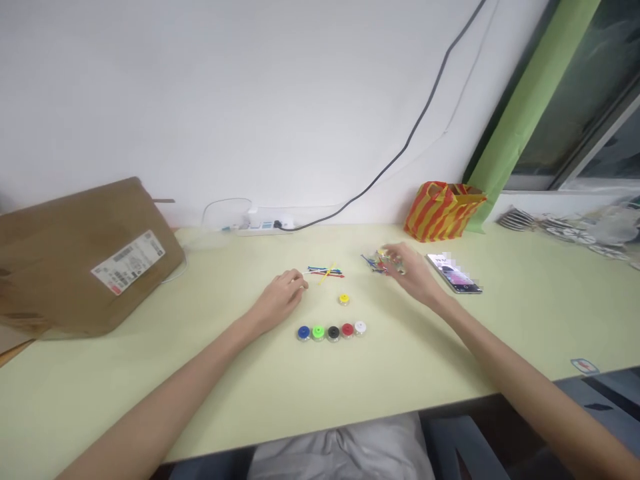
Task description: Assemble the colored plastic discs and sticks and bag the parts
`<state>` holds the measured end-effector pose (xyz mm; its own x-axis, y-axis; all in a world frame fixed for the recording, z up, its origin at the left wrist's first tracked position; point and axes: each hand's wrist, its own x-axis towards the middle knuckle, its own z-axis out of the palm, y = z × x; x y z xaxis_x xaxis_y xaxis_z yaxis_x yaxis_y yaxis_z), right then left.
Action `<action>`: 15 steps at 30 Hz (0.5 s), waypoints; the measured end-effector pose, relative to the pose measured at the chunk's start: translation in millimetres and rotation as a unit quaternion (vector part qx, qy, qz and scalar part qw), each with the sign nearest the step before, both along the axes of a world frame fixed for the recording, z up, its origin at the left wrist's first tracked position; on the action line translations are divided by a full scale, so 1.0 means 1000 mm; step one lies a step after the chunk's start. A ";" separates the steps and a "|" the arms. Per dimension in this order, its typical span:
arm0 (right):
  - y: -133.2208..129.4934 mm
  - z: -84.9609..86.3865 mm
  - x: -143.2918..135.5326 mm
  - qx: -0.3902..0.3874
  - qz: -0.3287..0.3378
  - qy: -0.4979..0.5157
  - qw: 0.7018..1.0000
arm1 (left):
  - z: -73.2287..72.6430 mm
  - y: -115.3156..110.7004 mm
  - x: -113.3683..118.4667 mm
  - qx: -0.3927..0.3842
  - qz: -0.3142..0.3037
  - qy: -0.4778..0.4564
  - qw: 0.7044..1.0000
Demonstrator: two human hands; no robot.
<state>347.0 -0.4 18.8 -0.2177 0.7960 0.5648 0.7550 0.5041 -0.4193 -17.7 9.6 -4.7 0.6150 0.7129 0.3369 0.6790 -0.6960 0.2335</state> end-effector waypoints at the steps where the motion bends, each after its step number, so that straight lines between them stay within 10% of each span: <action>1: 0.001 0.005 -0.019 -0.045 0.084 -0.038 0.995 | 0.001 -0.001 0.000 -0.003 -0.007 -0.001 1.000; 3: 0.003 0.011 -0.052 -0.112 0.198 -0.110 0.968 | 0.003 -0.003 0.000 -0.003 -0.023 0.003 1.000; 7: 0.010 0.005 -0.092 -0.096 0.201 -0.149 0.963 | 0.008 -0.011 0.004 0.002 -0.058 0.010 0.998; 15: 0.007 -0.010 -0.073 -0.229 0.227 -0.060 0.945 | 0.007 -0.011 0.005 -0.005 -0.057 0.012 0.998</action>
<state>273.9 6.7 8.5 -0.6365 0.7596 0.1339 0.5598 0.5744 -0.5973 -12.4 -1.2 2.1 0.7002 0.6409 0.3147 0.6006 -0.7670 0.2259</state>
